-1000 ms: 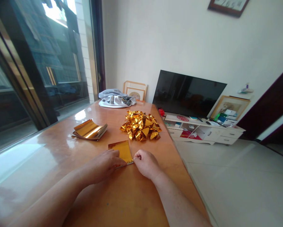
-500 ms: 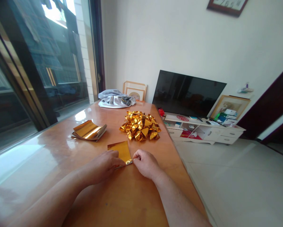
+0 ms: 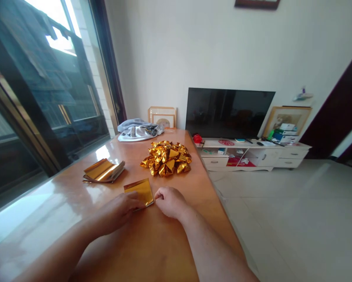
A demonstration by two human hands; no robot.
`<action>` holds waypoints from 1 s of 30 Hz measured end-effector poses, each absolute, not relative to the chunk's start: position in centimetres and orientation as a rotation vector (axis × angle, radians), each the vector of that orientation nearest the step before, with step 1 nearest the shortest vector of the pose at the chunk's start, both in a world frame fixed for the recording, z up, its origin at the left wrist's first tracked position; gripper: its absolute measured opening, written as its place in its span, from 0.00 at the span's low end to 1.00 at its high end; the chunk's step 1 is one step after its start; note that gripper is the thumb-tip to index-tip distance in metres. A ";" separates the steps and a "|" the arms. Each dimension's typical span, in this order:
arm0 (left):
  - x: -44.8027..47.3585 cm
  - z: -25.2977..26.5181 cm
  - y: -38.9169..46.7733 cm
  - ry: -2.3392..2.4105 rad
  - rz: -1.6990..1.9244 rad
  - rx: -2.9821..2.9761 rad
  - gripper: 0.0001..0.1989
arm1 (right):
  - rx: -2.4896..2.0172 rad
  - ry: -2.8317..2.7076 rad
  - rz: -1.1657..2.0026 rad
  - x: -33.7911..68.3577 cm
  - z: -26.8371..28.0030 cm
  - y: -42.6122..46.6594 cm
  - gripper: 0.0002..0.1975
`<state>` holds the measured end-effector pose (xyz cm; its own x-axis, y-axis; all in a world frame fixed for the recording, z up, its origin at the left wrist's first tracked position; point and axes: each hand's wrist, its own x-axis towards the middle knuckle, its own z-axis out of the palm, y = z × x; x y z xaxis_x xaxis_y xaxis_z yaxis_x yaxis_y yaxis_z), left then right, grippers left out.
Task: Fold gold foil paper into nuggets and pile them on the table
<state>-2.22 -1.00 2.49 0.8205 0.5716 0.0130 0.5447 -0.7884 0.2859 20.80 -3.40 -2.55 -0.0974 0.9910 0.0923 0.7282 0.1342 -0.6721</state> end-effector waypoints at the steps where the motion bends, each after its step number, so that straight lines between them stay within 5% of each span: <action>1: -2.2 2.6 -1.1 0.857 0.156 2.750 0.22 | -1.641 -1.887 0.653 20.8 -2.5 -3.4 0.09; 19: -1.2 2.2 -6.8 1.375 0.186 2.822 0.17 | -1.618 -1.926 0.416 19.3 -0.6 -4.4 0.10; 24: -1.2 1.7 -7.2 1.407 0.209 2.787 0.19 | -1.494 -2.245 0.127 18.8 1.3 -6.6 0.15; 30: -1.5 1.2 -7.6 1.411 0.187 2.784 0.20 | -1.645 -2.516 0.301 18.8 0.8 -8.3 0.29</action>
